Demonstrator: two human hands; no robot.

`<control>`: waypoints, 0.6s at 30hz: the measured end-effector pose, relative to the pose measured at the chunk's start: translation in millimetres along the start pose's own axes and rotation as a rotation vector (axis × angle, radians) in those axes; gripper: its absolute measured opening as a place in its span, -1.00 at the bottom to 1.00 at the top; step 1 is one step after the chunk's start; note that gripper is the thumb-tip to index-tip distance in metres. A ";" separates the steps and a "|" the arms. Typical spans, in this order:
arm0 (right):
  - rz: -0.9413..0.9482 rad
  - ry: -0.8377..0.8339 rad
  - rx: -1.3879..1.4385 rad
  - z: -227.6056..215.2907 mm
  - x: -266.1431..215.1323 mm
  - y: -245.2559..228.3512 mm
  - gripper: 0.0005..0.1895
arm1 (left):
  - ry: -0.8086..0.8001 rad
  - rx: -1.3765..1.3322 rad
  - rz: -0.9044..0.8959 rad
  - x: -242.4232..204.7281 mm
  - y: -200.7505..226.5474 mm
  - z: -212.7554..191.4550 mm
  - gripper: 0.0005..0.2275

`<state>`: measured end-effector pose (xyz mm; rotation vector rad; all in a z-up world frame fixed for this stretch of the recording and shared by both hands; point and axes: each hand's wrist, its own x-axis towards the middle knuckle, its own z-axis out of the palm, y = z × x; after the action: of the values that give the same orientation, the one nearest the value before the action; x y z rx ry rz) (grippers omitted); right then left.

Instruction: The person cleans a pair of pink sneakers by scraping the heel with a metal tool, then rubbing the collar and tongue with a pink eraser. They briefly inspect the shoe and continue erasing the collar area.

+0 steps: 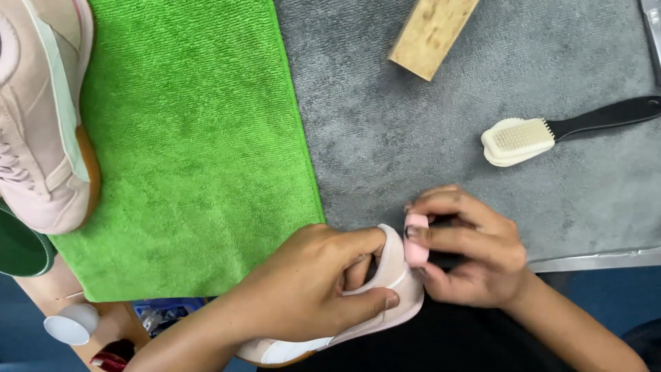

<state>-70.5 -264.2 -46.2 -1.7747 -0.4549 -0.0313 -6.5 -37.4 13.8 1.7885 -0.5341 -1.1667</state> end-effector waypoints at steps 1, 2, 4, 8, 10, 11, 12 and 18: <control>-0.012 -0.044 0.023 -1.8 -3.7 -4.9 -0.73 | -0.001 0.017 0.007 0.6 -0.6 -0.4 -0.71; -0.015 -0.089 0.053 -2.9 -9.2 -11.8 -0.71 | -0.006 0.027 0.007 -0.6 -0.7 0.9 -0.73; -0.011 -0.067 0.012 -1.2 -4.0 -0.2 -0.72 | 0.017 0.022 0.023 -0.2 -5.0 2.6 -0.72; -0.054 -0.091 -0.002 2.0 -5.7 -15.8 -0.72 | 0.066 -0.008 0.073 -0.4 -6.3 2.9 -0.71; -0.039 -0.081 -0.046 0.3 -3.0 -3.4 -0.74 | 0.057 0.011 0.055 -0.3 -9.1 4.5 -0.71; -0.032 -0.062 -0.093 -0.5 -1.5 2.8 -0.75 | 0.048 0.040 0.041 0.0 -10.3 4.6 -0.71; -0.035 -0.063 -0.098 0.5 -0.6 0.8 -0.75 | 0.050 0.042 0.046 0.2 -9.4 3.2 -0.71; -0.077 -0.058 -0.035 4.4 0.0 0.1 -0.73 | 0.072 0.004 0.060 1.1 -11.5 2.3 -0.78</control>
<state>-71.4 -260.1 -47.4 -1.7955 -0.5679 -0.0425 -9.4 -33.6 2.9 1.7988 -0.5449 -1.0565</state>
